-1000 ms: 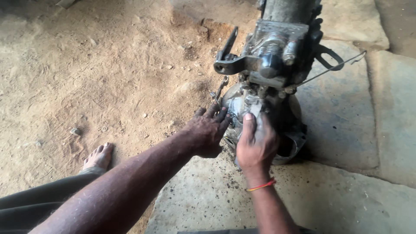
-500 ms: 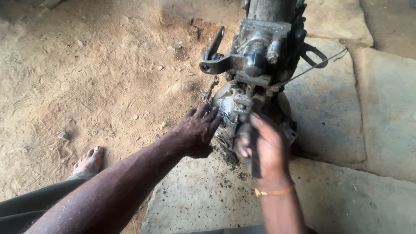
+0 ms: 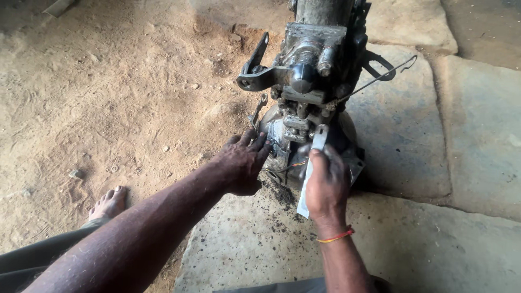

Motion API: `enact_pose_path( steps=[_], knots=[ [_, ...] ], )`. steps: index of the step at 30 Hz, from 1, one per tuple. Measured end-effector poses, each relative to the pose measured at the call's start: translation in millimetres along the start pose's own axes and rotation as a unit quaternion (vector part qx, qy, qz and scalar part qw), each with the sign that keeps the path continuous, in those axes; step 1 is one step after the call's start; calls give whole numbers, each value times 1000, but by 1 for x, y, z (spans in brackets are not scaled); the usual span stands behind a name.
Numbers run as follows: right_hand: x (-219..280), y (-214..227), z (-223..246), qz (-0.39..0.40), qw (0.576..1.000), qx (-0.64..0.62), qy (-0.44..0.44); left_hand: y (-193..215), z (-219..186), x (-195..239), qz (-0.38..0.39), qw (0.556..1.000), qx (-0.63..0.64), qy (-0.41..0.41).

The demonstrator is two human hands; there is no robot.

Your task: The person uses a metal scraper to clean the surface of a dirty engine block. They repeatedly scrape away grime and debris from various parts of the engine casing while sitting on the ground.

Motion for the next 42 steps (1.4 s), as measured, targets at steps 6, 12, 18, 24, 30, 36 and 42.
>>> enact_pose_path(
  steps=[6, 12, 18, 24, 30, 36, 42],
  knots=[
    [7, -33, -8, 84, 982, 124, -114, 2, -3, 3, -4, 1000, -18, -2],
    [12, -25, -7, 85, 982, 144, -85, 1, -3, 2, 9, 1000, -7, 6],
    [7, -24, 7, 10, 975, 217, 41, -2, -3, 1, 6, 1000, 0, 8],
    [15, -40, 4, 157, 936, 316, -18, 5, -7, 6, -7, 1000, 5, 7],
    [15, -30, 21, 1, 981, 185, 54, 3, -6, 5, -9, 1000, 6, 13],
    [8, -36, 13, -19, 972, 219, 77, 4, -5, 5, -33, 999, -4, 2],
    [7, -40, 16, 68, 955, 287, -6, -2, -4, -1, -24, 1000, -8, -4]
  ],
)
Point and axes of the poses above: each hand's wrist, its own x-axis away from the middle knuckle, its own y-axis out of the back of the hand, z = x × y, the point moved 8 cm from there along -x, towards the middle knuckle, and after that the axes turned 2 degrees about -z, right-handed, at the moved point
